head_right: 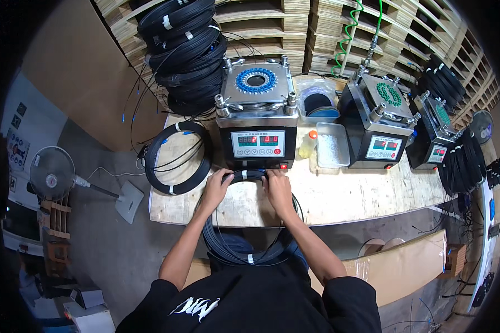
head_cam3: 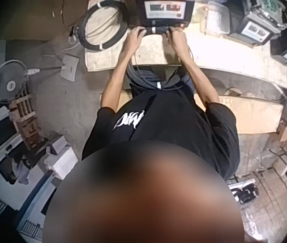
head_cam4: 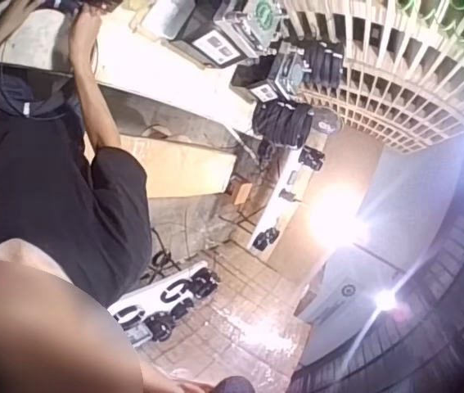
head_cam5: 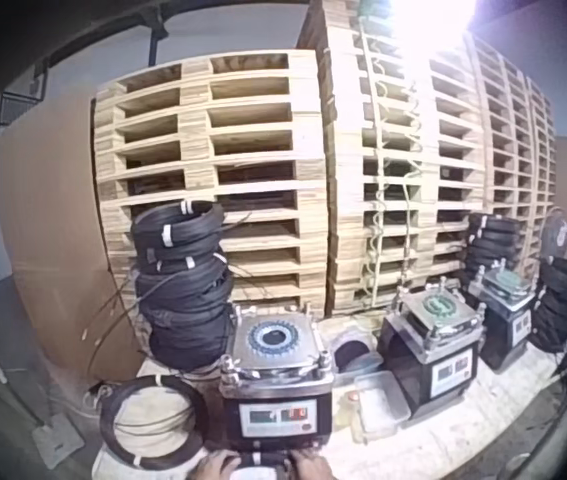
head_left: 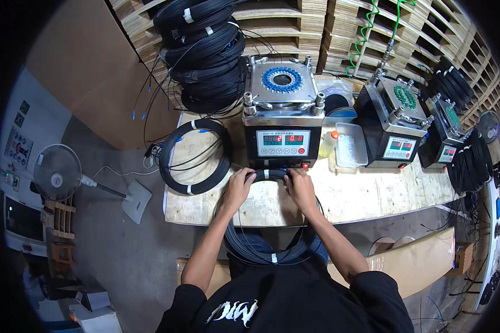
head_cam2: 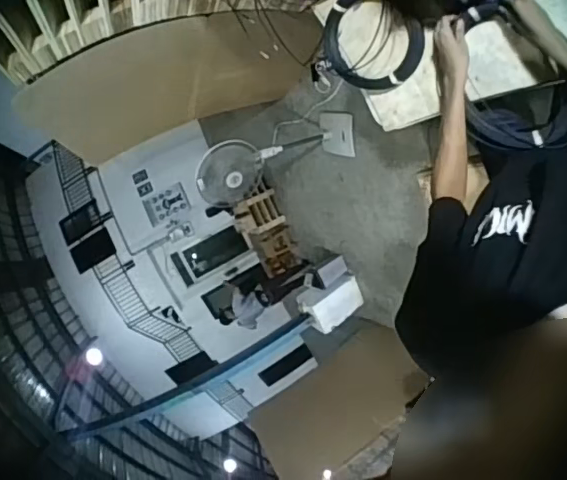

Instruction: Polishing and assembling fiber optic cable connectors using industrial machinery in a factory setting.

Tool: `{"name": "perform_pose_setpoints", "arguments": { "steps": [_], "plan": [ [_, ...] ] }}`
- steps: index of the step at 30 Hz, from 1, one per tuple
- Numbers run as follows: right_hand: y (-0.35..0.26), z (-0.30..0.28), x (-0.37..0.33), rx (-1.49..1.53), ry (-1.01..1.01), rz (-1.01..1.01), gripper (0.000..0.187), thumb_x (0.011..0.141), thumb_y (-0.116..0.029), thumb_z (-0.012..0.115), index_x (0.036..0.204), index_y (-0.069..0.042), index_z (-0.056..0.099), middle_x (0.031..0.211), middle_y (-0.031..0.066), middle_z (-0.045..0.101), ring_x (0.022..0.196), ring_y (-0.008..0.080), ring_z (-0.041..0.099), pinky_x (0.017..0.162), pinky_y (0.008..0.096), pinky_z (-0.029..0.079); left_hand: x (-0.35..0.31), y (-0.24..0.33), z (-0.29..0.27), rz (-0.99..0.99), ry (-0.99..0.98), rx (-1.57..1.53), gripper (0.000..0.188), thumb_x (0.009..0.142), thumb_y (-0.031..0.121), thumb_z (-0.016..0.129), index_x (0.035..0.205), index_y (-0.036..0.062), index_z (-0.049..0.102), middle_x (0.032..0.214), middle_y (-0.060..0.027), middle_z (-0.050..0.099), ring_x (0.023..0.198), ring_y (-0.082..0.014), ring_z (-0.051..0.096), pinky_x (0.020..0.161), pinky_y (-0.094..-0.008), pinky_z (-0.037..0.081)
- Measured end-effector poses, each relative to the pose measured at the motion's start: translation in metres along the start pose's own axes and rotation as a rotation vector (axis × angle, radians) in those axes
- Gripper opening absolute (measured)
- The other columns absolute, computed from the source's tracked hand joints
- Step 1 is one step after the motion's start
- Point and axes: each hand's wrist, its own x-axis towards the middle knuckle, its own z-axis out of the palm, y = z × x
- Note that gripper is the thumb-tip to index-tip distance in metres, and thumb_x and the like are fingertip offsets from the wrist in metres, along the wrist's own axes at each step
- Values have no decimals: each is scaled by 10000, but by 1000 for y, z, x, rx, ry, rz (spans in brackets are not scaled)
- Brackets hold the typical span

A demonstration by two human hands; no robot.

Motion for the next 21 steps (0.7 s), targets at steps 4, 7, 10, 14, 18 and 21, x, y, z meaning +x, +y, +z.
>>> {"name": "perform_pose_setpoints", "arguments": {
  "steps": [4,7,10,14,18,21],
  "plan": [
    [-2,-8,-7,136,-111,113,174,896,-87,671,1018,26,722,1009,250,678,929,442,634,801,481,509,-14,6,-9,-59,-24,34,182,969,138,627,1036,-27,663,979,-244,699,955,-439,658,814,-459,511],
    [13,-11,-6,227,-114,100,162,905,-33,652,1022,60,715,958,242,690,911,424,661,803,445,520,-13,7,-11,-96,-31,3,168,967,123,625,1036,-26,663,992,-245,698,973,-440,654,820,-463,509],
    [10,-19,-5,209,17,26,160,898,13,618,1016,72,709,882,228,700,810,418,669,776,434,531,-12,7,-14,41,96,46,158,973,105,605,1002,-46,646,928,-207,700,857,-449,653,796,-452,517],
    [-8,-47,-8,453,-45,299,149,961,7,561,1023,72,680,807,161,683,722,243,653,712,347,514,-26,3,-33,21,184,30,151,1027,91,510,1060,-34,589,895,-156,665,715,-318,642,695,-385,518],
    [-9,-65,-6,794,-101,359,152,1073,-128,490,1164,-41,573,766,-19,554,639,45,468,558,210,360,-35,21,-63,-364,-89,-466,192,1056,96,438,1159,0,568,862,-62,610,708,-129,596,624,-291,488],
    [-28,-63,4,926,-43,382,157,1073,-148,504,1174,-48,570,749,-45,508,614,43,418,545,209,333,-29,26,-72,-455,-244,-661,235,1052,103,456,1228,3,576,836,-22,581,730,-103,580,643,-260,483]
  ]
}}
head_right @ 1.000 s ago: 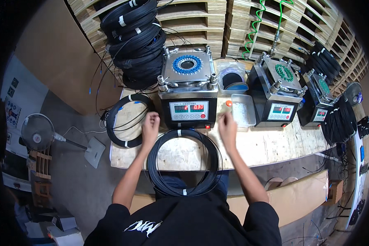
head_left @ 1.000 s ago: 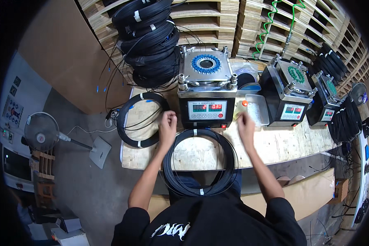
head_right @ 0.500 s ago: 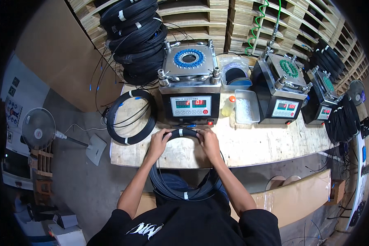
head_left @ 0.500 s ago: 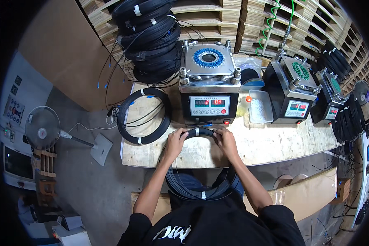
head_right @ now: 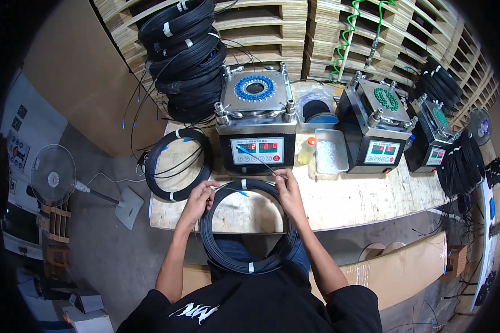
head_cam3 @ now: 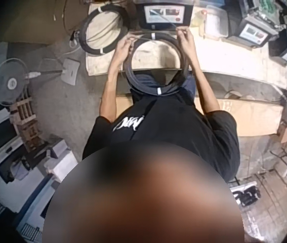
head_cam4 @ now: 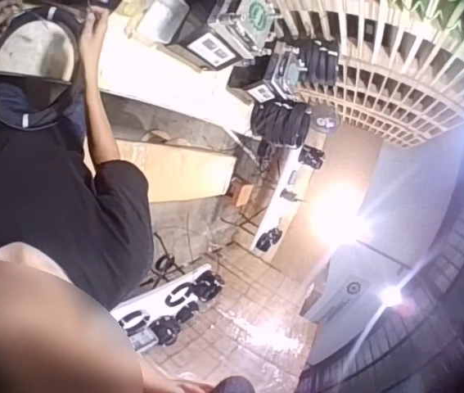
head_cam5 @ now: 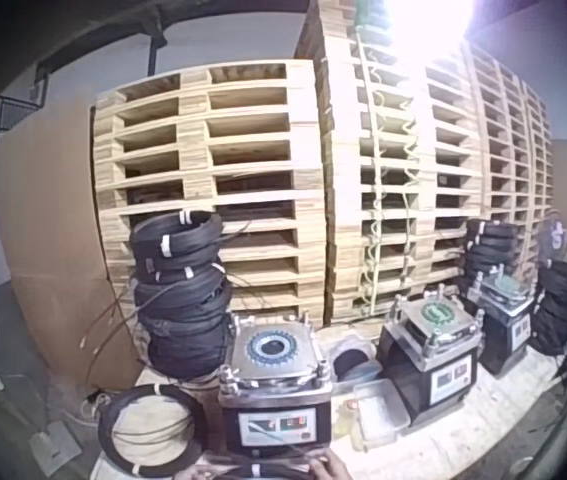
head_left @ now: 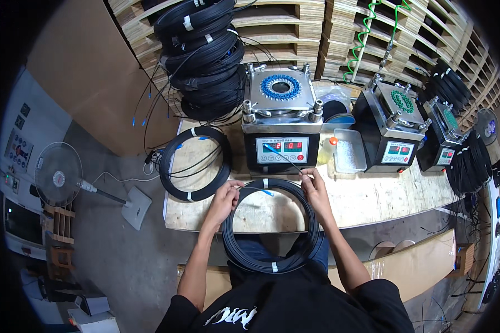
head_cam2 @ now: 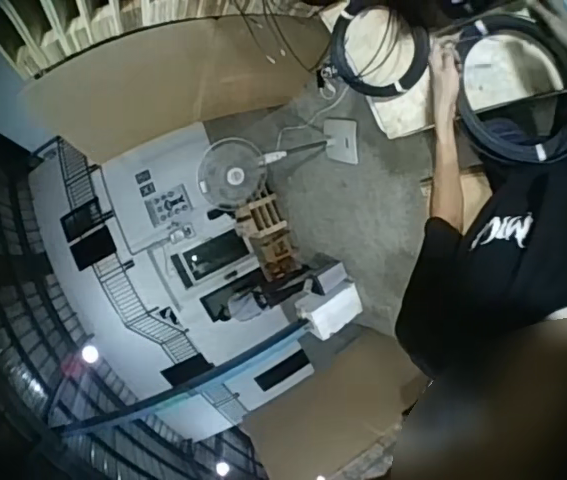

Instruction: Polishing and assembling fiber optic cable connectors using industrial machinery in a factory setting.

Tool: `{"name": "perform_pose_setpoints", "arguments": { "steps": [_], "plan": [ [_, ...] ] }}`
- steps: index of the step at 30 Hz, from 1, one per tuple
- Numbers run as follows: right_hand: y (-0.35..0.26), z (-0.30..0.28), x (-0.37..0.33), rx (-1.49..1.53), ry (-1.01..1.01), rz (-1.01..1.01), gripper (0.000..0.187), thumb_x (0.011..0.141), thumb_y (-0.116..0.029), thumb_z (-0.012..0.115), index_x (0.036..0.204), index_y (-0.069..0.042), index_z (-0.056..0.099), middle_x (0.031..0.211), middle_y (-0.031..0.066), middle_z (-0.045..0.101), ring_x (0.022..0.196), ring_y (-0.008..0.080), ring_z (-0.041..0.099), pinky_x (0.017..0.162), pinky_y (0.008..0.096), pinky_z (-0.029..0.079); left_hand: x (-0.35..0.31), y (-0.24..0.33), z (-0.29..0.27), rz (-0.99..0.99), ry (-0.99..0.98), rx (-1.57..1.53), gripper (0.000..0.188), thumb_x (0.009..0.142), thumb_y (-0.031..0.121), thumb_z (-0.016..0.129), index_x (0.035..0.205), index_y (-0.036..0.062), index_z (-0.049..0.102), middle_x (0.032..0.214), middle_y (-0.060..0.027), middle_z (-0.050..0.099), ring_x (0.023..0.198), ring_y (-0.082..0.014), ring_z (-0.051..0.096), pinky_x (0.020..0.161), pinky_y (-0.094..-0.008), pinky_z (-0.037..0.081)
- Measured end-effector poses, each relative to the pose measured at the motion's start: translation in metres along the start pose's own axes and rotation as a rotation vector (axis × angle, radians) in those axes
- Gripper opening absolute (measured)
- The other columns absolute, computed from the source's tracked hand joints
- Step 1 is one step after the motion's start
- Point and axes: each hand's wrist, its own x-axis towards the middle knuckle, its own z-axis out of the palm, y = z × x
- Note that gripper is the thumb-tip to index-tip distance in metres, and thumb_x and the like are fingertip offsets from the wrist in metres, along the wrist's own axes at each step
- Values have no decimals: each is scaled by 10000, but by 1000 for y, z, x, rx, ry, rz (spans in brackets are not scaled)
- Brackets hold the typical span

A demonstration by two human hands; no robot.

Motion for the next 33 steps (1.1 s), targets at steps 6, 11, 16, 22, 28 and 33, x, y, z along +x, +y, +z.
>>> {"name": "perform_pose_setpoints", "arguments": {
  "steps": [6,11,16,22,28,33],
  "plan": [
    [-22,32,3,200,56,97,179,1064,-251,557,1044,-74,545,668,-85,417,547,14,329,479,209,262,23,45,53,406,241,426,214,1047,166,531,1126,-13,618,873,-70,660,749,-104,586,661,-268,465],
    [-35,38,10,321,24,26,156,1091,-244,499,1079,-89,518,646,-86,370,499,19,294,449,204,236,45,56,66,191,-99,-175,185,1068,167,453,1133,20,545,1008,-119,670,864,-157,651,764,-288,507],
    [-40,44,7,364,-15,55,126,1095,-217,477,1117,-96,506,678,-76,379,543,26,313,467,213,244,64,92,91,316,-239,-387,159,1099,190,375,1156,63,452,1278,-201,631,1065,-220,662,919,-337,505],
    [-40,58,-4,315,-62,-57,118,1092,-226,478,1106,-110,464,677,-37,440,560,47,416,487,211,259,65,104,111,376,-213,-191,444,1102,331,450,1406,15,516,996,-60,669,952,-111,634,859,-255,504],
    [-44,18,12,-8,-379,-26,216,1030,-228,614,1080,-20,642,859,-6,656,786,51,572,680,224,440,58,87,100,459,-109,-44,400,1083,330,512,1182,-30,654,713,30,523,644,-51,503,654,-219,454],
    [-91,-13,24,263,-330,56,447,951,-181,725,1352,-30,600,815,-41,598,715,22,514,630,200,404,36,86,87,303,-264,-70,397,1064,328,555,1152,-45,663,668,39,500,643,-43,457,619,-221,398]
  ]
}}
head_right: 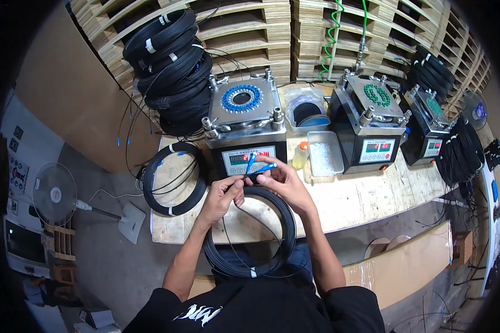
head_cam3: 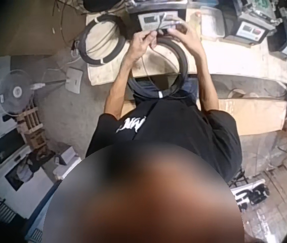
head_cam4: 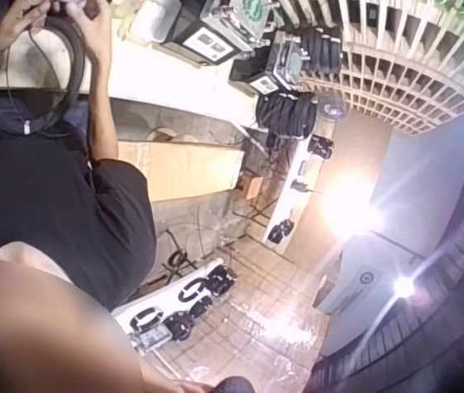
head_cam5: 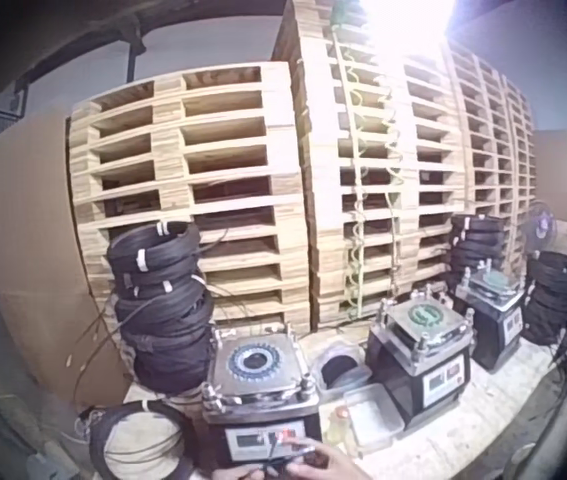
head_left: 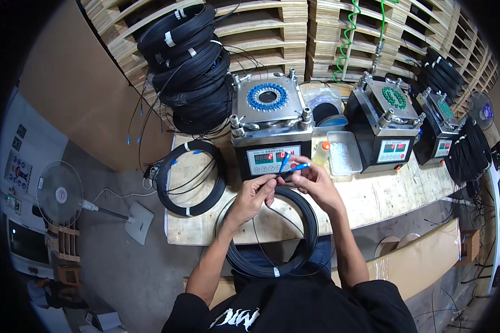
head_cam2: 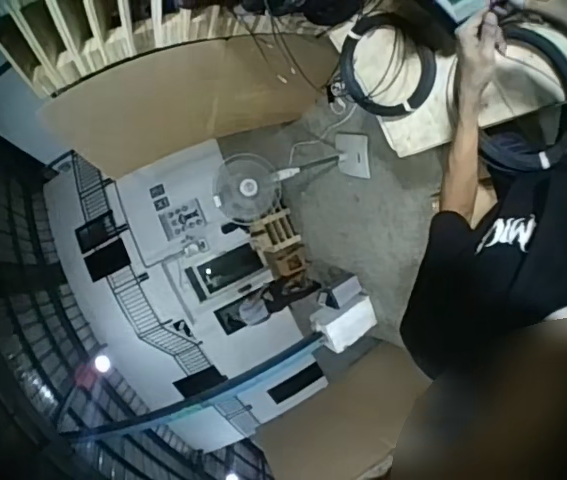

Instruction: Polishing and assembling fiber optic cable connectors using industrial machinery in a factory setting.

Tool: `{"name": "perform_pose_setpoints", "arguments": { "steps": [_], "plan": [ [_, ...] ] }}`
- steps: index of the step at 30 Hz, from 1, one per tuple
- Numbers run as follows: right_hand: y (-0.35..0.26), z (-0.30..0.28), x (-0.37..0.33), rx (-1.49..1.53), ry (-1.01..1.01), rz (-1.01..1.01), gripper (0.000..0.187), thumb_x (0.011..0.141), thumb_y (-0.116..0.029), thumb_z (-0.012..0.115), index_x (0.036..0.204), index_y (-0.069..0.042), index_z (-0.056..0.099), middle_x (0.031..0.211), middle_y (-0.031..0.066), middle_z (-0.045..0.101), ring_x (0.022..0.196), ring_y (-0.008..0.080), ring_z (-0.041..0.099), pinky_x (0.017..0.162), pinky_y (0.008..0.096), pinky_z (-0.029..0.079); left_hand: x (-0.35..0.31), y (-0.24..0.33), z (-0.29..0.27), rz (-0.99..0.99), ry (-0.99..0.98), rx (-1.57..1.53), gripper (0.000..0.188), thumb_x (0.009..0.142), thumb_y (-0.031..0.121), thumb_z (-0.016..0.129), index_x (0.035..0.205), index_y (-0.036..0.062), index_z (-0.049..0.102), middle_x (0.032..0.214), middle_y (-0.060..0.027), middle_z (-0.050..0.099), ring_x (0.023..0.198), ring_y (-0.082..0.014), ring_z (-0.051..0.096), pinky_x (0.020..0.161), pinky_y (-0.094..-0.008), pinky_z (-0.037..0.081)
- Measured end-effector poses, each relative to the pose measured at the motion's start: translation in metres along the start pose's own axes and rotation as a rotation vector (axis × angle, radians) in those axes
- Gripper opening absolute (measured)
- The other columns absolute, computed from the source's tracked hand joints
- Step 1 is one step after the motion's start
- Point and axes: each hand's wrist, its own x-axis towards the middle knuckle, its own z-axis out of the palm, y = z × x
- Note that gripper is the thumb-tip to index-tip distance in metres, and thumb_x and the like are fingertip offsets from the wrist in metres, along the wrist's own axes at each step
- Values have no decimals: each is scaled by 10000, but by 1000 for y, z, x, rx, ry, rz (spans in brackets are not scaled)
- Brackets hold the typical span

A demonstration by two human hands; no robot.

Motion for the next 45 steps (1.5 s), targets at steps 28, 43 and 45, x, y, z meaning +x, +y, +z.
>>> {"name": "perform_pose_setpoints", "arguments": {
  "steps": [28,43,45],
  "plan": [
    [17,8,-30,-182,-48,8,151,959,-115,706,1026,9,652,867,25,685,802,58,633,662,226,498,-9,41,8,205,-181,716,222,924,91,706,1101,-42,680,878,-153,646,790,-279,657,694,-373,496],
    [69,-236,58,-1640,285,237,176,866,-26,544,961,24,684,1077,288,676,995,445,685,819,514,558,-3,18,18,44,-1,472,258,944,164,727,1062,-65,726,790,-75,683,710,-84,568,639,-252,438],
    [78,-241,61,-1583,332,173,199,897,-42,480,933,25,665,1082,296,671,1001,451,681,840,522,554,-6,11,17,0,18,392,272,956,189,721,1062,-62,730,823,-60,705,741,-73,579,672,-236,452]
  ]
}}
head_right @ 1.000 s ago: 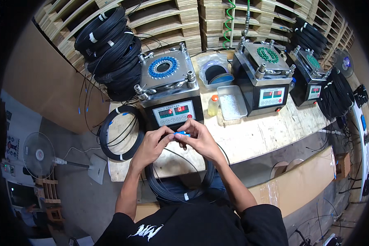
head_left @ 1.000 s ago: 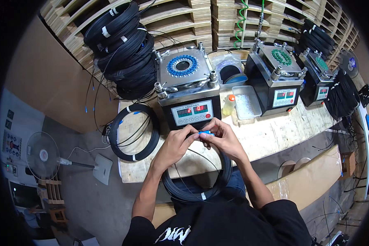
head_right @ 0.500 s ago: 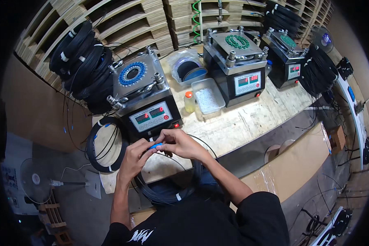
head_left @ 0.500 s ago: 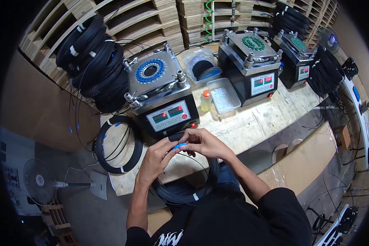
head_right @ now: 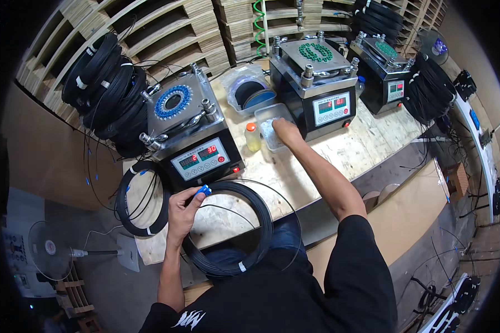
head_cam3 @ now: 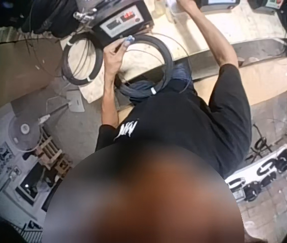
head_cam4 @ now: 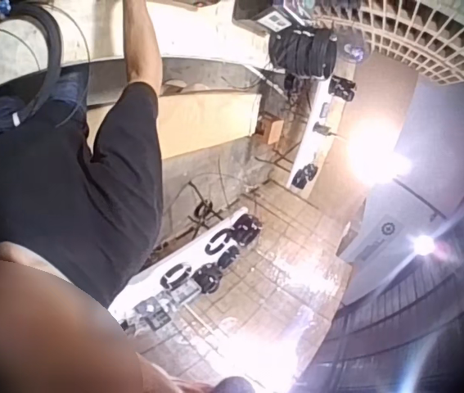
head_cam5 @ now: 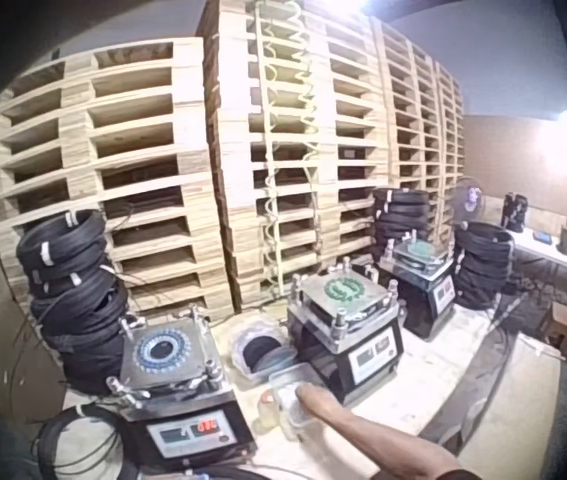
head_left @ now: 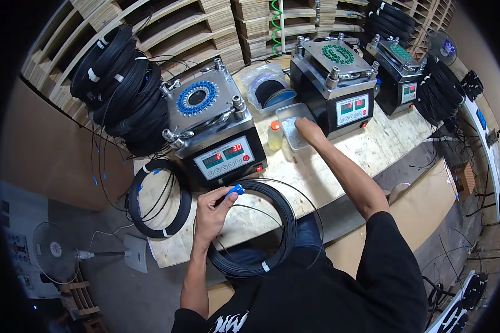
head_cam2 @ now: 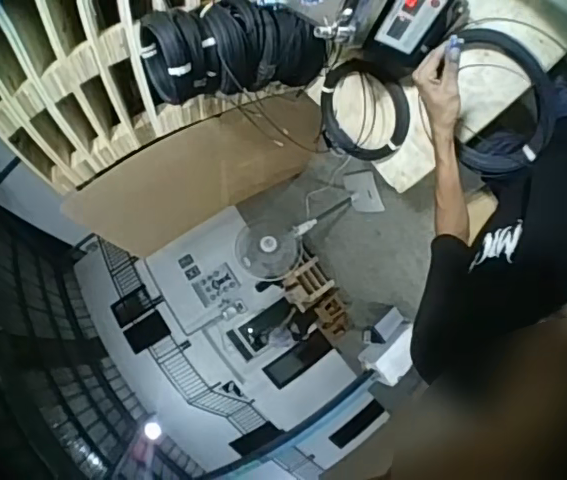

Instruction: Polishing and assembling fiber optic cable connectors using industrial machinery in a factory setting.

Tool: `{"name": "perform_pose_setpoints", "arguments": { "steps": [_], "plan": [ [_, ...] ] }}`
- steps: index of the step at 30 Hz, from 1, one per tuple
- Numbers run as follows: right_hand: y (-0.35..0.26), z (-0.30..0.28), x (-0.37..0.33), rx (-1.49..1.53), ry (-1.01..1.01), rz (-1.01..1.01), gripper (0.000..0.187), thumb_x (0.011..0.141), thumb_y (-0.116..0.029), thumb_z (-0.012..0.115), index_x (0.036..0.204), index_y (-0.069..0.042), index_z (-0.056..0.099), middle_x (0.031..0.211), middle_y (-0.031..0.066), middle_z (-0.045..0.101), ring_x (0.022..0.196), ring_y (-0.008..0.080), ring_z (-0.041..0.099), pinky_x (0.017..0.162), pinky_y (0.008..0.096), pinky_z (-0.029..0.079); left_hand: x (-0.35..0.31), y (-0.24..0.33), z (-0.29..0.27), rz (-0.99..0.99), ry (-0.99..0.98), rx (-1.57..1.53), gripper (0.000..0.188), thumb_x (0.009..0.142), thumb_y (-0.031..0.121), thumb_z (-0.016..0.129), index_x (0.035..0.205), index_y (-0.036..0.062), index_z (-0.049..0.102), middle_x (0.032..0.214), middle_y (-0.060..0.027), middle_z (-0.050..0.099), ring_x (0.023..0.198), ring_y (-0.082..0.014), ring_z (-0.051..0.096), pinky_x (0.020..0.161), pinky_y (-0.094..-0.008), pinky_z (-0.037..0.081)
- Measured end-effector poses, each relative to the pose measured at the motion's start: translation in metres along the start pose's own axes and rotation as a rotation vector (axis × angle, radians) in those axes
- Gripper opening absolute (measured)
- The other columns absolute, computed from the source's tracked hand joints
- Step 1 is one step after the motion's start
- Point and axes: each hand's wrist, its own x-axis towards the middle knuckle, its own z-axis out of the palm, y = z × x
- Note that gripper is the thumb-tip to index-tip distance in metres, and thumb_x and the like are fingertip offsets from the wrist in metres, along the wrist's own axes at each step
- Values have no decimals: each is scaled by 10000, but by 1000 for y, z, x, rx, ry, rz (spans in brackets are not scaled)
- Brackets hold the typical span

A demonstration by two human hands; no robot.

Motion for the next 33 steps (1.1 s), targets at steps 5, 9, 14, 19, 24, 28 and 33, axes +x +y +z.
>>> {"name": "perform_pose_setpoints", "arguments": {
  "steps": [5,9,14,19,24,28,33],
  "plan": [
    [10,12,-4,28,77,-48,182,901,-86,481,912,6,638,1007,289,650,956,450,652,833,521,512,-6,-10,-2,-31,33,-197,302,966,236,720,1074,-46,740,886,-34,733,807,-65,609,748,-217,469],
    [14,20,-12,209,245,-148,118,864,-25,552,900,1,661,920,249,657,876,416,653,777,479,516,-10,-8,-7,-47,0,-174,305,964,240,722,1068,-46,740,892,-42,738,825,-65,620,754,-220,473],
    [28,13,-6,308,231,-168,216,787,57,653,984,35,740,874,235,720,827,365,714,746,423,557,-8,-8,0,-3,-4,-135,304,966,238,715,1053,-53,734,868,-51,730,811,-69,617,741,-221,466],
    [4,-9,-24,384,149,-101,228,798,87,640,997,50,745,922,254,727,855,336,741,747,389,560,-10,-15,1,-27,-6,-149,295,964,233,714,1049,-48,733,837,-45,708,786,-73,604,717,-229,455],
    [-13,-32,-42,619,209,7,175,879,30,676,1047,65,709,780,105,697,687,116,632,636,277,511,-5,-9,5,10,5,-137,283,957,223,719,1042,-46,734,830,-56,702,763,-87,596,709,-235,453],
    [-81,-66,-86,1056,176,-72,114,898,14,690,1009,34,675,821,-10,644,753,55,590,684,207,487,-5,1,7,37,18,-124,261,952,208,721,1034,-39,742,813,-73,697,739,-103,589,688,-255,448],
    [-185,-120,-160,1341,35,-196,87,902,23,706,982,24,739,955,40,691,858,61,611,728,205,490,-11,13,7,122,91,-54,248,939,175,728,1031,-54,732,753,-83,653,674,-103,547,609,-269,413]
  ]
}}
